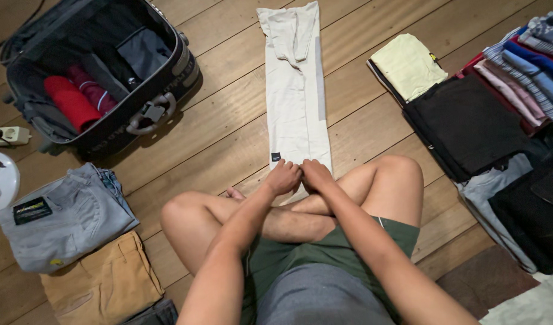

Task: The person sits on the floor and folds a pair of black shorts, rolling them into a compact bundle before placing them into an open suitcase. They then unfold a white shirt, fold it neatly, roll it up, and place it into the suitcase as well.

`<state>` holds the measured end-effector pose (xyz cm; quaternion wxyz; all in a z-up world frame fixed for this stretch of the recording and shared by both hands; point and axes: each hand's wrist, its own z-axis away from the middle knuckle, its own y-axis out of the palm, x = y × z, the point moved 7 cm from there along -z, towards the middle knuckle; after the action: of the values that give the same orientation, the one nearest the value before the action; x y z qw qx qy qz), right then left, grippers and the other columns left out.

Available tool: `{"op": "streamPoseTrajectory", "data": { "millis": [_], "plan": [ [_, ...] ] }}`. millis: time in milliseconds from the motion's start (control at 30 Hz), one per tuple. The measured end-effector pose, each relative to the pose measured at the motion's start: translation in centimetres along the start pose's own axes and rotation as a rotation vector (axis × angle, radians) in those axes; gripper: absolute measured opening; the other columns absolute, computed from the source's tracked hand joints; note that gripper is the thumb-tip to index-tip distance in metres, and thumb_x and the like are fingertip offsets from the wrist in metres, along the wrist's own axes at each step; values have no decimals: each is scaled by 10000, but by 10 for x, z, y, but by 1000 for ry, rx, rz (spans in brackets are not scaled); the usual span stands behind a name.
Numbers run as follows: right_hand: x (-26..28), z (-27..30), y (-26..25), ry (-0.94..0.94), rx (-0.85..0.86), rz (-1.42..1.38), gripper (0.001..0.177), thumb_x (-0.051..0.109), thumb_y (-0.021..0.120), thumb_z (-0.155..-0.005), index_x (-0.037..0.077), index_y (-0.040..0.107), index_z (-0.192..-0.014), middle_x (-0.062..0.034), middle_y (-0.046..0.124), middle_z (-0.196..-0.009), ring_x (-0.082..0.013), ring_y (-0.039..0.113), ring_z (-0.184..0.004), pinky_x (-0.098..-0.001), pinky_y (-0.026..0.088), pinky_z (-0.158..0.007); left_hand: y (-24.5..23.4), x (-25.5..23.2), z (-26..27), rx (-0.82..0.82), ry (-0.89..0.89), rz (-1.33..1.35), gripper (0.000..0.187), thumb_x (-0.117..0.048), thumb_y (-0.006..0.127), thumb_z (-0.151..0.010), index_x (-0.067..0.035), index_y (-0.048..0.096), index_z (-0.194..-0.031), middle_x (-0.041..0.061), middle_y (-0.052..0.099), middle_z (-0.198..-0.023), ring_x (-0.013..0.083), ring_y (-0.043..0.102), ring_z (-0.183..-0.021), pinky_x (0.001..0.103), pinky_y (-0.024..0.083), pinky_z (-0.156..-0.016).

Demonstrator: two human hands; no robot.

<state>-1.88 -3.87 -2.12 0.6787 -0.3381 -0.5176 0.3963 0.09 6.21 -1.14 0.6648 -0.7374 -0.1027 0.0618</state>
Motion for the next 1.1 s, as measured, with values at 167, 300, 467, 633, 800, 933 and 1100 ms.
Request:
{"op": "streamPoseTrajectory", "data": {
  "millis": [167,300,467,633,800,933,1100],
  "plan": [
    [-6,0,-5,96,16,-131,163,187,658,-907,72,733,-995,-194,704,-1060,-402,645,-1047,-493,532,-873,24,0,2,60,46,-49,188,-238,608,-940,-103,728,-990,52,684,-970,245,636,-931,450,449,-921],
    [-3,1,-12,67,27,-164,179,197,713,-846,84,742,-982,-188,707,-1062,-398,654,-1026,-491,531,-863,27,10,-6,118,-71,118,223,-286,633,-879,-94,739,-916,76,683,-988,272,626,-989,468,434,-908],
    [-7,-1,-15,59,-23,-269,284,164,714,-776,89,699,-1049,-198,725,-977,-402,676,-924,-493,539,-773,22,34,-7,137,-300,322,181,-227,625,-812,-121,757,-874,74,680,-1016,277,607,-1066,493,419,-859],
    [-15,-6,-13,89,-95,-248,136,181,677,-870,97,755,-942,-216,714,-902,-420,681,-848,-501,530,-733,47,41,-6,170,-346,390,174,-197,587,-866,-137,733,-941,78,689,-1012,281,628,-1036,493,423,-886],
    [-16,-14,-14,144,-45,-228,153,168,631,-933,82,757,-943,-228,705,-939,-418,677,-886,-499,531,-760,33,43,-4,57,-381,511,197,-196,588,-929,-107,683,-1077,86,685,-1013,310,631,-1011,473,432,-843],
    [-5,-9,-22,44,-183,-129,153,94,611,-842,76,761,-817,-164,658,-1035,-385,613,-1000,-473,517,-817,-2,28,-8,-73,-196,273,104,-177,633,-834,-117,717,-848,71,657,-1010,280,609,-1020,437,435,-833],
    [5,-10,-16,-82,-307,123,159,115,609,-860,110,733,-958,-79,649,-1031,-326,583,-1050,-493,440,-865,-18,16,-7,-138,-101,119,146,-204,630,-748,-95,723,-723,86,662,-952,262,597,-973,422,439,-843]
  ]
}}
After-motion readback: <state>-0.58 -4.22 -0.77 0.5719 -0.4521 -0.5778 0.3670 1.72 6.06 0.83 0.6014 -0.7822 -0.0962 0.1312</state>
